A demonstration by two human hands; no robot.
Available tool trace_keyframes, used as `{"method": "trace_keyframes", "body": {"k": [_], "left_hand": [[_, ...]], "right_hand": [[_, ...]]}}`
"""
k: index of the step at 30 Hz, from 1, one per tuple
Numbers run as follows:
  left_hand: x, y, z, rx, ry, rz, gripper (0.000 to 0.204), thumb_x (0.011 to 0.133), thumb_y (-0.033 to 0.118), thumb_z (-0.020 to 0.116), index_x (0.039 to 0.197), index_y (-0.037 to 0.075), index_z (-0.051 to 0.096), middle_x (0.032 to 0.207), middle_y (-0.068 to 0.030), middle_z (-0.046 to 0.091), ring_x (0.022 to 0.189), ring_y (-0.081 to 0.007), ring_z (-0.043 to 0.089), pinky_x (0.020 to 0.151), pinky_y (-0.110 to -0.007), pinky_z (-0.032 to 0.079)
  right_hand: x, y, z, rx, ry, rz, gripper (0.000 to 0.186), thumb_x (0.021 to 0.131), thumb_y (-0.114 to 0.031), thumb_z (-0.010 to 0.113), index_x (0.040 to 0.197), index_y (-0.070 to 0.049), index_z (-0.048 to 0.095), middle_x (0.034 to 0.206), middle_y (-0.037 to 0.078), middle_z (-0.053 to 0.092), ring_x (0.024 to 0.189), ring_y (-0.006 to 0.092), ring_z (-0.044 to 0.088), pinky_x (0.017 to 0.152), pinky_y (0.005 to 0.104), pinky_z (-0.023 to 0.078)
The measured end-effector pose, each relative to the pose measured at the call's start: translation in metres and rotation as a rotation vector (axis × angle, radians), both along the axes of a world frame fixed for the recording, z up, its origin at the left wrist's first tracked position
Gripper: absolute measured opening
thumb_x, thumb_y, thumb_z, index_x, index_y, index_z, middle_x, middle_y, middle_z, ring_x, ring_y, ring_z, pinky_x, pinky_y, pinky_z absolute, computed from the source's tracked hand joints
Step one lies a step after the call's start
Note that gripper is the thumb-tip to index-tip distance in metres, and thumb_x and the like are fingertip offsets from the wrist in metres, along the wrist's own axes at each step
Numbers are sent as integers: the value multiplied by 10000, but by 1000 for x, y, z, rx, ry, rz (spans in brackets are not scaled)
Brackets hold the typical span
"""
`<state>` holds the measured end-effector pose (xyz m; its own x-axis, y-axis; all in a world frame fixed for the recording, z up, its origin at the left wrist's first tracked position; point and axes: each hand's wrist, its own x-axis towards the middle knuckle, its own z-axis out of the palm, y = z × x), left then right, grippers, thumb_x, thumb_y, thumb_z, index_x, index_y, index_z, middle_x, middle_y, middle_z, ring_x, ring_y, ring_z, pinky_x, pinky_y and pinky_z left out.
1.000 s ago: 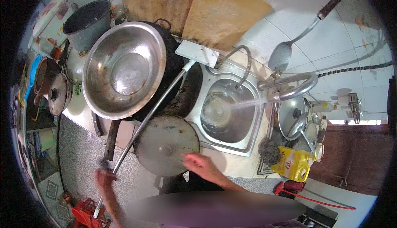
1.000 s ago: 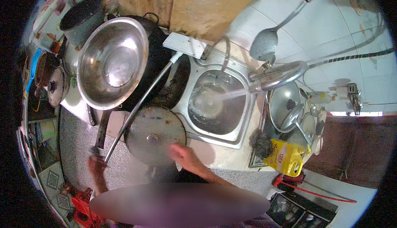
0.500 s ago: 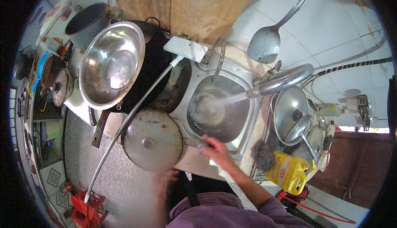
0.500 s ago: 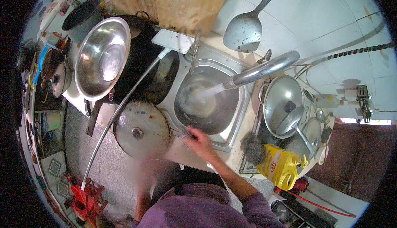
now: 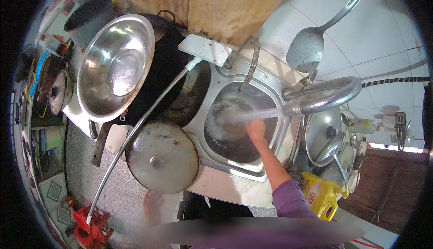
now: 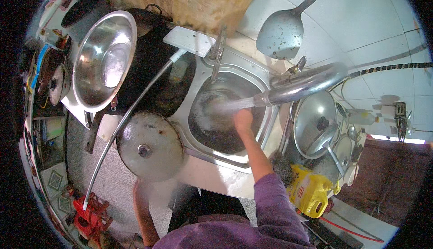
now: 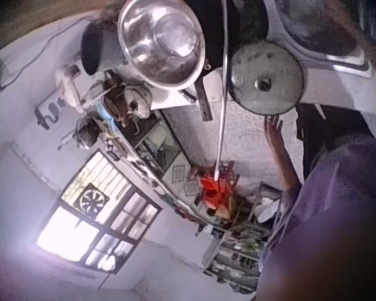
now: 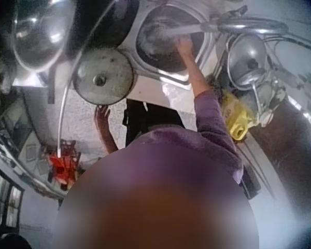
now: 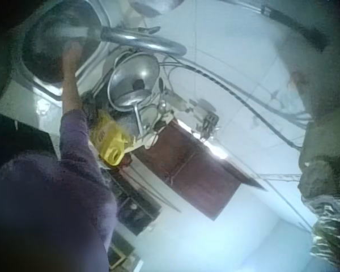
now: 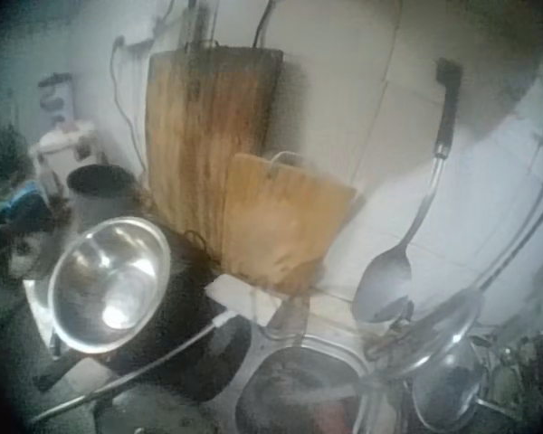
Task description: The person scrubs a glass pot lid with a steel wool pad under running water in a kitchen sink, rinses it, and sets it aside. The person then picks up a metal pot and begins scrubbing it with the same pad.
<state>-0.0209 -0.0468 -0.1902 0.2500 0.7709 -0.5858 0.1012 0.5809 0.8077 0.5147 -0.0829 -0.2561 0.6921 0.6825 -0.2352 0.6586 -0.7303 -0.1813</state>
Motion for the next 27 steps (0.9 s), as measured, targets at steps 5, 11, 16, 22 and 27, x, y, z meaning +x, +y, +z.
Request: {"method": "trace_keyframes", "body": {"k": [5,11,16,22,27], "left_hand": [[33,17,22,-162,84,95,238,793,55,495,1016,-19,534,1007,-139,565,966,-221,517,866,-337,403],[43,44,13,-173,-336,216,257,883,134,426,1105,14,474,1044,-81,539,961,-198,507,861,-318,399],[14,54,-13,36,-154,-28,290,909,249,407,1077,26,485,998,-46,538,921,-168,501,815,-309,400],[20,68,27,-209,-207,40,326,861,211,490,1136,35,474,977,-58,573,844,-156,550,750,-297,437],[66,57,97,-81,-187,162,430,867,209,462,1242,5,405,1077,-87,548,933,-152,515,796,-292,424]], "right_hand": [[-40,0,23,30,302,488,279,686,-224,621,923,-80,603,884,169,595,825,363,568,736,440,462],[6,-11,64,-183,67,98,359,684,-285,648,958,-59,594,929,187,588,832,347,571,727,429,455],[-30,-15,74,182,63,42,390,696,-297,653,983,-43,581,923,164,589,891,321,556,777,431,438],[-74,-50,119,398,428,-306,463,667,-195,724,1073,-38,566,984,141,586,874,241,582,776,317,460],[-87,-69,112,633,683,-480,494,682,-82,710,1129,16,524,959,97,583,813,129,564,725,235,460]]}}
